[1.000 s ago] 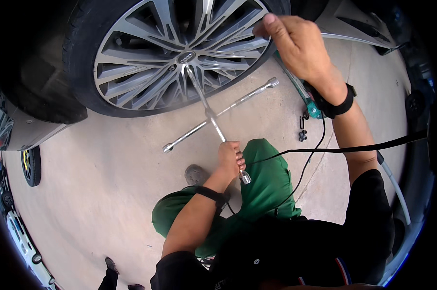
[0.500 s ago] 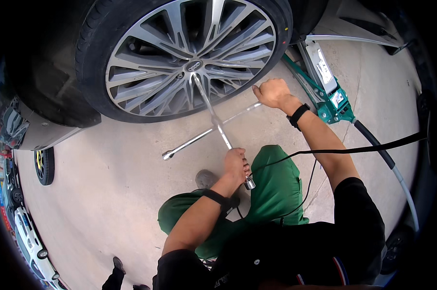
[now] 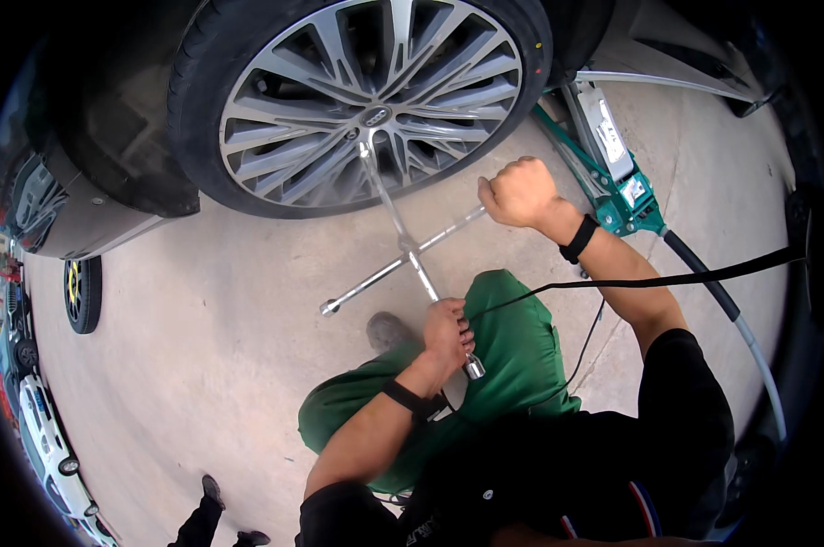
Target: The person secures a wheel onto a car hub by hand and then uses a cross-rim wrench to tighten the lug nuts.
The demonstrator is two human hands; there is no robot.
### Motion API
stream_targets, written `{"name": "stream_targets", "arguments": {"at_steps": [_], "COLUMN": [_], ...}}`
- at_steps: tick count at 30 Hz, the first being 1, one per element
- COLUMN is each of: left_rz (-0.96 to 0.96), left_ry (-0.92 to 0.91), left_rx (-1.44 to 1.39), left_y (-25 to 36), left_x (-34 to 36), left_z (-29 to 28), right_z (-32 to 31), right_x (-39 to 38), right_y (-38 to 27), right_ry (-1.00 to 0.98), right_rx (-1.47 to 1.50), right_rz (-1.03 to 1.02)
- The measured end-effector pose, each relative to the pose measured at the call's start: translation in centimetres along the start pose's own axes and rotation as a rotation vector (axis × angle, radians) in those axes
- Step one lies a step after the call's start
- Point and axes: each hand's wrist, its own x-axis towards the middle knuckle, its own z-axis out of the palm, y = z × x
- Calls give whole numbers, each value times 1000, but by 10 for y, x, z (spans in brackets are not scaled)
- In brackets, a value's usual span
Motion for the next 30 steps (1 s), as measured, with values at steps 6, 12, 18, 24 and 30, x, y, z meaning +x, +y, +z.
{"name": "stream_targets", "arguments": {"at_steps": [6, 12, 18, 24, 30], "left_rz": [76, 58, 61, 31, 11], "left_ry": [12, -2, 0, -44, -127], "left_rx": [16, 27, 18, 12, 63], "left_y": [10, 13, 15, 20, 24], "left_x": [-2, -1, -2, -5, -10], "left_z": [-3, -1, 0, -3, -2], "right_z": [-9, -22, -25, -52, -78], "right_x": [9, 16, 24, 38, 45], "right_y": [-5, -6, -7, -25, -37], "right_ry": [131, 100, 113, 56, 22], "right_rx": [24, -33, -23, -62, -97], "right_rz": [-36, -55, -80, -179, -259]}}
